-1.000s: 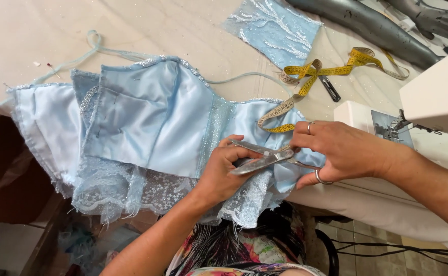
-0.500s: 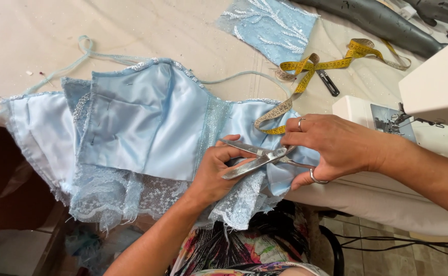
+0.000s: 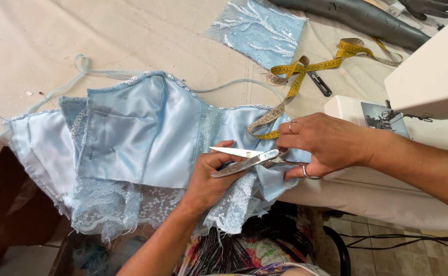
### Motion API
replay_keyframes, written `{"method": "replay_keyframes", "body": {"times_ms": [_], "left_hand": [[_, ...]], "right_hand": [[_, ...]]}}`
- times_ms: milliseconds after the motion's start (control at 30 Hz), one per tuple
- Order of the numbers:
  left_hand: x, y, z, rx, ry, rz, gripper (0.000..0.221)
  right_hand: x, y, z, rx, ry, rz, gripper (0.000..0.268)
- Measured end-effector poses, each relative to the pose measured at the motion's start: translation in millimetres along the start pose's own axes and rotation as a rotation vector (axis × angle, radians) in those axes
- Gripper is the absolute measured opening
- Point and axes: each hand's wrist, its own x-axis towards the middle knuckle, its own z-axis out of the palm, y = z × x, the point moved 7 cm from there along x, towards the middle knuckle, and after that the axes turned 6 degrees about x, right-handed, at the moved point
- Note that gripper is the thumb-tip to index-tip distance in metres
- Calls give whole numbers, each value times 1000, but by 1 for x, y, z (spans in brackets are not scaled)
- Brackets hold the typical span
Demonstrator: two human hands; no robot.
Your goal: A person is pinning and trimming a blue lace and satin garment on a work table.
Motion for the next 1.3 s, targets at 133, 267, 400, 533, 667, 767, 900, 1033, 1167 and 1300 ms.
{"method": "replay_keyframes", "body": {"times_ms": [133,267,400,533,667,767,900,1033,1167,1300], "left_hand": [[5,17,1,-112,-70,5,13],[12,20,-12,-34,14,-55,14],[8,33,-6,-39,-49,-69,10],[3,45,-1,-15,-87,61,9],[-6,68,6,150,-89,240,12],[-21,91,11,496,-102,465,21],[-42,109,20,764,-29,678,14],[-52,111,30,937,-34,788,7],[-53,113,34,974,-17,845,9],[-57,112,37,962,-18,915,7]], "right_hand": [[-2,4,2,-55,41,-9,32],[-24,35,9,-130,132,57,31],[-8,19,-27,53,241,328,52],[13,37,-45,144,264,566,60],[55,51,-65,153,162,696,47],[82,95,-53,280,72,918,45],[121,180,-31,262,100,956,44],[134,220,-26,174,245,935,52],[122,154,-55,42,252,796,30],[80,92,-49,252,-283,892,67]]}}
